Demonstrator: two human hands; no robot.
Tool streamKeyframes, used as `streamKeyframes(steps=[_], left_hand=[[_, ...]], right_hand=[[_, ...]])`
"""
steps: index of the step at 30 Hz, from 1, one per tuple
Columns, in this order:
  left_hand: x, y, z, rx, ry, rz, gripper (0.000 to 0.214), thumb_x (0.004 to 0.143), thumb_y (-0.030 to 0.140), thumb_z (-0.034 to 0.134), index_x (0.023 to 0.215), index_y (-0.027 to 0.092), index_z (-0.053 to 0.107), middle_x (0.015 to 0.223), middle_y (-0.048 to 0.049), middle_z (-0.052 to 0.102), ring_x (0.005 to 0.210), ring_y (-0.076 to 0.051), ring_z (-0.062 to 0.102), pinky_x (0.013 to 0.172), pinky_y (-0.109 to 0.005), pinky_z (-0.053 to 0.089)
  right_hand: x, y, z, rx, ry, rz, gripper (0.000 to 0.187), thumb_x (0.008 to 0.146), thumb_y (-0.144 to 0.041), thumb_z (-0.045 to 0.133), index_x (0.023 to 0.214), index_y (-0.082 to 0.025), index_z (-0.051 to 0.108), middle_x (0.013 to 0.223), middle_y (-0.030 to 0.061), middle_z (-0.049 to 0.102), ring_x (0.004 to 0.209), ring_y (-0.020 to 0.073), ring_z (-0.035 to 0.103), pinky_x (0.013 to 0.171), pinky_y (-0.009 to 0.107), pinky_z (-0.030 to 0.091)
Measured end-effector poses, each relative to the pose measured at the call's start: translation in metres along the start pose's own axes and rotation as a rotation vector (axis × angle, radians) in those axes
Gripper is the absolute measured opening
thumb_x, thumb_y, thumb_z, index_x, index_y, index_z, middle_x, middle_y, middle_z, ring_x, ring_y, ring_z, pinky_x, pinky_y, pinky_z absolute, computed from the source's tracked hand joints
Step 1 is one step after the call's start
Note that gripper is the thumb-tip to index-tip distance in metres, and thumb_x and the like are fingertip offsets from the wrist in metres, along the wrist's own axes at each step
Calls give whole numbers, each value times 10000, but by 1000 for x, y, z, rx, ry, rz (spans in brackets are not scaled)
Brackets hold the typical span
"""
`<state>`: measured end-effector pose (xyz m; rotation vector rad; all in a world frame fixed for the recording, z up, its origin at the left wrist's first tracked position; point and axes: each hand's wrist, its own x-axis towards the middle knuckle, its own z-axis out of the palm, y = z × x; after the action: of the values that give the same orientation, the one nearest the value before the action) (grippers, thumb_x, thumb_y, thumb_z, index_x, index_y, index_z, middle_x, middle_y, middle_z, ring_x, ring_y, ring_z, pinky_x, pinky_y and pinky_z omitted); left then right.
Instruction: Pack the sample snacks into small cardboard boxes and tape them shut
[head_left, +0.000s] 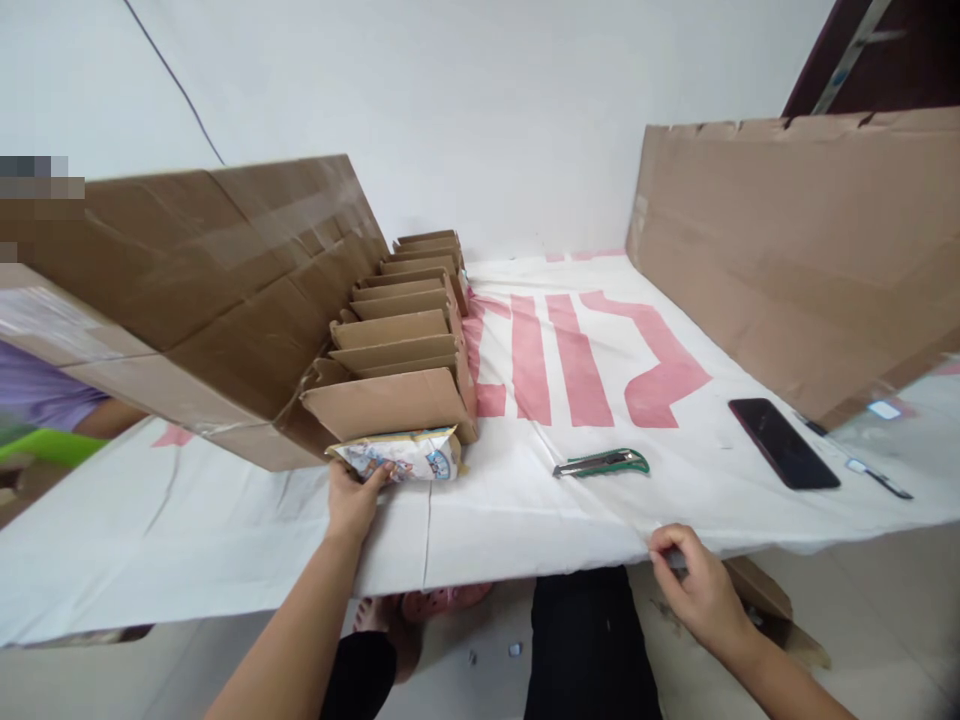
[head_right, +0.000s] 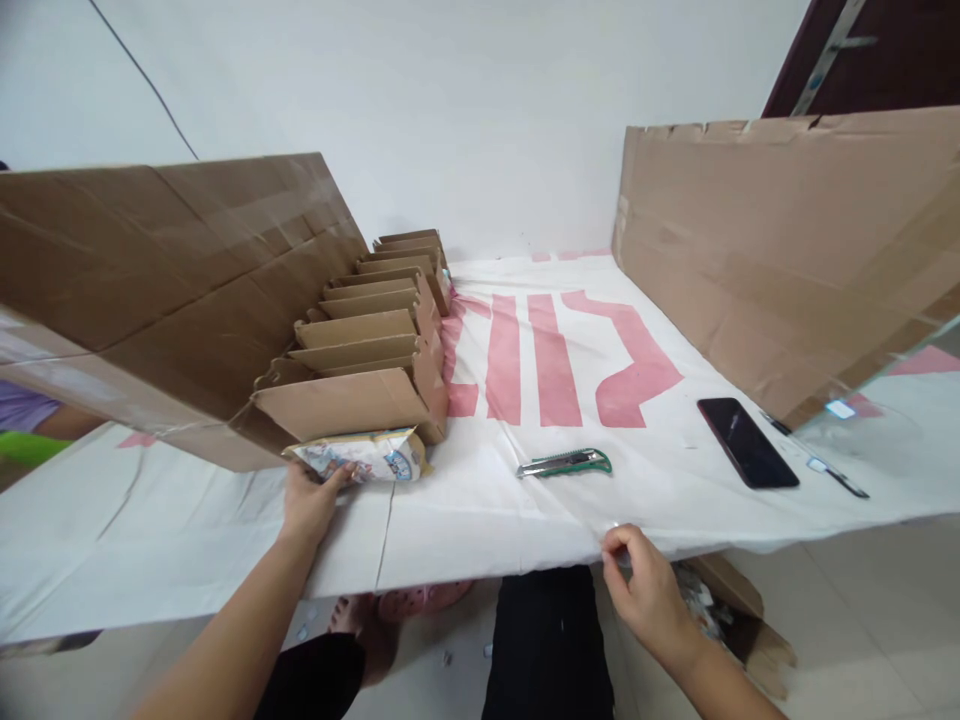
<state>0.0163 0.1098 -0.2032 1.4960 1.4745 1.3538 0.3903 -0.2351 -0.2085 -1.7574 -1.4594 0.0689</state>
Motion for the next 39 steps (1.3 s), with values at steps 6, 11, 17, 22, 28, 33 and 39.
streamKeyframes(steps=[6, 11, 17, 22, 28, 33, 39], left_hand=[[-2, 6, 1, 22, -15, -28, 610, 543, 403, 820, 1029, 207, 509, 958, -40, 642, 944, -268, 659, 991, -526, 487], [-3, 11, 2, 22, -6, -34, 591, 537, 382, 820, 1007, 211, 505, 963, -58, 647, 945, -281, 663, 970, -525, 502], [-5, 13, 2, 10, -15, -40, 600, 536, 391, 815, 1018, 207, 508, 968, -58, 648, 931, -266, 662, 968, -523, 501], [-5, 13, 2, 3, -19, -43, 614, 535, 398, 810, 1028, 206, 499, 999, -67, 638, 938, -266, 650, 977, -537, 492], [-5, 14, 4, 2, 3, -47, 619, 528, 379, 813, 1031, 206, 496, 987, -60, 640, 936, -266, 653, 983, -540, 490], [-5, 14, 4, -17, -14, -38, 625, 536, 386, 809, 1045, 205, 496, 1015, -76, 647, 952, -272, 661, 981, -523, 497], [-5, 14, 4, -11, -21, -30, 607, 550, 379, 801, 1048, 208, 500, 1034, -75, 652, 988, -275, 662, 993, -504, 496]], right_hand=[[-4, 18, -5, 38, 167, 218, 76, 917, -305, 510, 926, -230, 501, 836, 22, 615, 788, 178, 635, 723, 298, 538], [2, 16, -22, -47, 233, 167, 83, 922, -309, 528, 943, -229, 537, 842, 28, 630, 785, 191, 642, 726, 317, 543], [7, 4, -14, -138, 36, -210, 132, 916, -138, 504, 998, -226, 558, 906, 47, 659, 840, 195, 643, 771, 336, 547], [5, 7, -14, -136, -91, -213, 174, 910, -153, 521, 1071, -211, 549, 995, 87, 652, 935, 228, 635, 812, 389, 559], [17, 3, -24, -118, -112, -172, 207, 921, -222, 543, 1127, -203, 547, 1045, 99, 664, 985, 239, 637, 821, 404, 583], [18, 12, -14, -241, -171, -323, 400, 928, -73, 436, 1288, -209, 546, 1176, 97, 671, 1085, 243, 621, 920, 447, 559], [19, 4, -17, -229, -210, -250, 318, 912, -50, 430, 1099, -199, 641, 939, 84, 654, 849, 221, 608, 743, 397, 568]])
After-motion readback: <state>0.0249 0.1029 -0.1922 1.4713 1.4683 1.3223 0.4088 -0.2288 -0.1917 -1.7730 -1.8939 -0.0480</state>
